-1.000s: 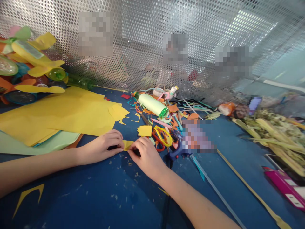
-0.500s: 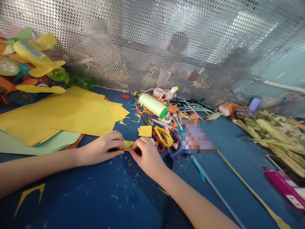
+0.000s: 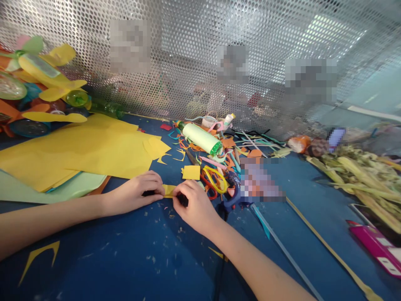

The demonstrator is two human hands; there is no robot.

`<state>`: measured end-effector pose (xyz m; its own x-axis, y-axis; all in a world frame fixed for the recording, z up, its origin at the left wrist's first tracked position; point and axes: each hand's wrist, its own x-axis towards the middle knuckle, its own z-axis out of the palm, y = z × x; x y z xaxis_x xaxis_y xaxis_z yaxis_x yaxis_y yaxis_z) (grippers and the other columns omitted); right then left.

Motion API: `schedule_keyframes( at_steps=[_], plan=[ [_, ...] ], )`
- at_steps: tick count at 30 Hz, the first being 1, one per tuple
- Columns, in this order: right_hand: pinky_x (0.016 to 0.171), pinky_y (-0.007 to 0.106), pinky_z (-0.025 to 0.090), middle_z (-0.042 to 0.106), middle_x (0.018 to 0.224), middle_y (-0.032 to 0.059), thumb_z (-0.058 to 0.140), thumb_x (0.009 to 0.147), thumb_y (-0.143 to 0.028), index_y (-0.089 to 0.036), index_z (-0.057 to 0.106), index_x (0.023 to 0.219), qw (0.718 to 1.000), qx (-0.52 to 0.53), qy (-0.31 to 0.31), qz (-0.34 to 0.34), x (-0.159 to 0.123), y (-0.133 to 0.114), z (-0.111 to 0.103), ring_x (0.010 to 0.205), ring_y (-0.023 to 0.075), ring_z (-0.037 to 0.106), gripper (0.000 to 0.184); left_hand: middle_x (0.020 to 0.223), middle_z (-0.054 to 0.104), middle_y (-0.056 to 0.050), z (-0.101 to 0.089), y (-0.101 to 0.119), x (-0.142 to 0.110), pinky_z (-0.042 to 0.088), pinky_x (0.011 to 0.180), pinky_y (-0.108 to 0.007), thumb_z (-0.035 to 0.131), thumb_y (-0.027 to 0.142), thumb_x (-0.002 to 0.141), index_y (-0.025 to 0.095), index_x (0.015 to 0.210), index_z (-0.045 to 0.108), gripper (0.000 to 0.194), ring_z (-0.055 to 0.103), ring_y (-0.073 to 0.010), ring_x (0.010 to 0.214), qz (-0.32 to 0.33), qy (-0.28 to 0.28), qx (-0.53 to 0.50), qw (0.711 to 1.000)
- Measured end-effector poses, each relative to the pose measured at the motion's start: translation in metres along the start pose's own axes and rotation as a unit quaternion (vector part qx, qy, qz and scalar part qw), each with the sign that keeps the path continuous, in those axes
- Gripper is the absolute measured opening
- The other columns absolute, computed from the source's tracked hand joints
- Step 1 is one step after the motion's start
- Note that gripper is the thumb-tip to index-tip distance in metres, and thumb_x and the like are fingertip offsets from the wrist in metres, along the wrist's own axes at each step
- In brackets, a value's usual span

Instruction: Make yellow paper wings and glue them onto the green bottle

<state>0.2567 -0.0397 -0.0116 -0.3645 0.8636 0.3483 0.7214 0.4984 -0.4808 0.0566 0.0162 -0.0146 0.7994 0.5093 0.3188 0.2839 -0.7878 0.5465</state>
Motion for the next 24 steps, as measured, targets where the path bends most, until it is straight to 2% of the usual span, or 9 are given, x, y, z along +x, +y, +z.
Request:
schedule_keyframes(
  at_steps=[14, 24],
  plan=[
    [0.074, 0.032, 0.046, 0.060, 0.081, 0.0028, 0.052, 0.077, -0.008, -0.021, 0.056, 0.079, 1.000, -0.010, -0.005, -0.019, 0.0002, -0.0017, 0.0004, 0.081, 0.0173, 0.055, 0.014, 0.080, 0.058, -0.003, -0.0004, 0.0013, 0.0014, 0.042, 0.077, -0.029, 0.050, 0.017, 0.084, 0.016, 0.081, 0.058, 0.009, 0.051, -0.0156, 0.083, -0.011, 0.004, -0.003, 1.000],
    [0.072, 0.031, 0.046, 0.059, 0.079, 0.0023, 0.054, 0.080, -0.012, -0.021, 0.057, 0.077, 1.000, -0.009, 0.001, 0.006, 0.0010, 0.0006, 0.0031, 0.079, 0.0169, 0.055, 0.010, 0.082, 0.057, -0.004, 0.0031, 0.0013, -0.0001, 0.042, 0.076, -0.031, 0.044, 0.015, 0.086, 0.016, 0.083, 0.057, 0.013, 0.050, -0.0169, 0.084, -0.004, 0.014, 0.027, 1.000]
  ],
)
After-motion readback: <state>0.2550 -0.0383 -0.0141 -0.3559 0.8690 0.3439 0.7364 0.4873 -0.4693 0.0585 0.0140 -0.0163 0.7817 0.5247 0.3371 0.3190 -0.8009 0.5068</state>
